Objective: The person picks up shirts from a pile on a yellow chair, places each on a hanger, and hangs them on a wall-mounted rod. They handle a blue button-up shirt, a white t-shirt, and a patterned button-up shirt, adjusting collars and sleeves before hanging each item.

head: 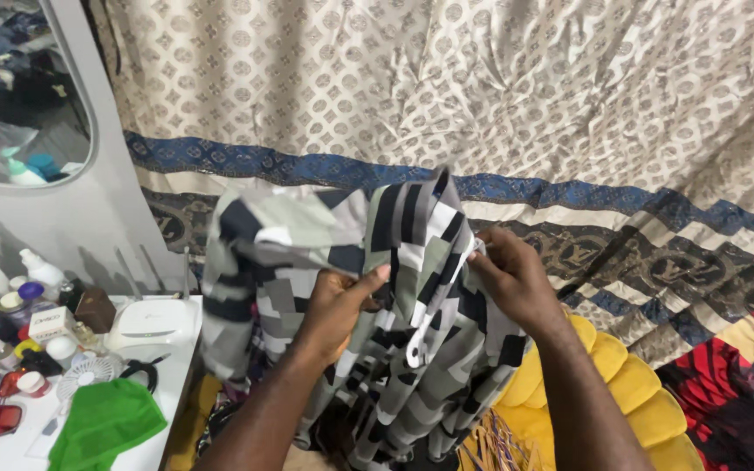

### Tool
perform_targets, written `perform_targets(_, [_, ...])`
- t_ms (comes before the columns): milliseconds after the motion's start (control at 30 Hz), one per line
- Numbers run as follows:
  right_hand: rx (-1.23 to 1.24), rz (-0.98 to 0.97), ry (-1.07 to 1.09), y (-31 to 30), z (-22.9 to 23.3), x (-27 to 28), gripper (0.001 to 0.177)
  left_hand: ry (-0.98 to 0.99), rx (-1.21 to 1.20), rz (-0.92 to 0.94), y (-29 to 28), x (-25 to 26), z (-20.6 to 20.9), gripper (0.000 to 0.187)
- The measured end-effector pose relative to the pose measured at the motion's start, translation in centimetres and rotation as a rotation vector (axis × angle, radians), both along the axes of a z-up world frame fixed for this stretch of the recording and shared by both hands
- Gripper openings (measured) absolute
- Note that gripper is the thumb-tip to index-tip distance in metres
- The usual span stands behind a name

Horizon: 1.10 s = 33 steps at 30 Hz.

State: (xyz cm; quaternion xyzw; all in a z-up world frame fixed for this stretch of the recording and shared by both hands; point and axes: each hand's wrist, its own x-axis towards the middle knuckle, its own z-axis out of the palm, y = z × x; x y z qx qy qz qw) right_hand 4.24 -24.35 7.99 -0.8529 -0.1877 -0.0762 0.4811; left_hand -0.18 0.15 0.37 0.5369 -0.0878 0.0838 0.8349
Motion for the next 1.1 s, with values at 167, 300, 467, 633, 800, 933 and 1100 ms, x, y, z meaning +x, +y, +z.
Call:
perform_targets(167, [-0.172, -0.055, -0.110, -0.6, -0.3, 1.0, 0.016, 0.227, 0.398, -0.169, 0.9, -0.6, -0.2, 0.025])
perform_targets(300, [-0.201, -0.086, -0.221, 0.4, -0.1, 0.1, 0.025, 0.062, 0.294, -0.132, 0.0, -0.7, -1.5, 0.024])
perform_targets(467, [0.007, 0.009, -0.637, -0.7, -0.1, -5.7, 0.016, 0.011, 0.153, -0.009, -0.8, -1.4, -1.4, 0.021])
perform_targets(633, [-0.085, -0.049, -0.500, 2.5, -4.4, -9.9, 0.039, 0.068, 0.459, 0.173, -1.6, -2.1, -2.9, 0.047])
perform_targets(800, [0.519, -0.296, -0.079, 3.2, -7.5, -9.6, 0.010, -0.152, 0.199, 0.262, -3.9, -3.7, -2.3, 0.012])
perform_targets(933, [0.597, -0.260, -0.023, 4.4, -8.4, -9.8, 0.012, -0.179, 0.201, 0.370, -5.7, -4.3, -1.8, 0.013])
perform_targets(1100, [0.221, -0.262, -0.457, 6.2, -8.7, -11.1, 0.015, -0.183, 0.143, 0.368, -6.4, -4.4, -1.8, 0.014])
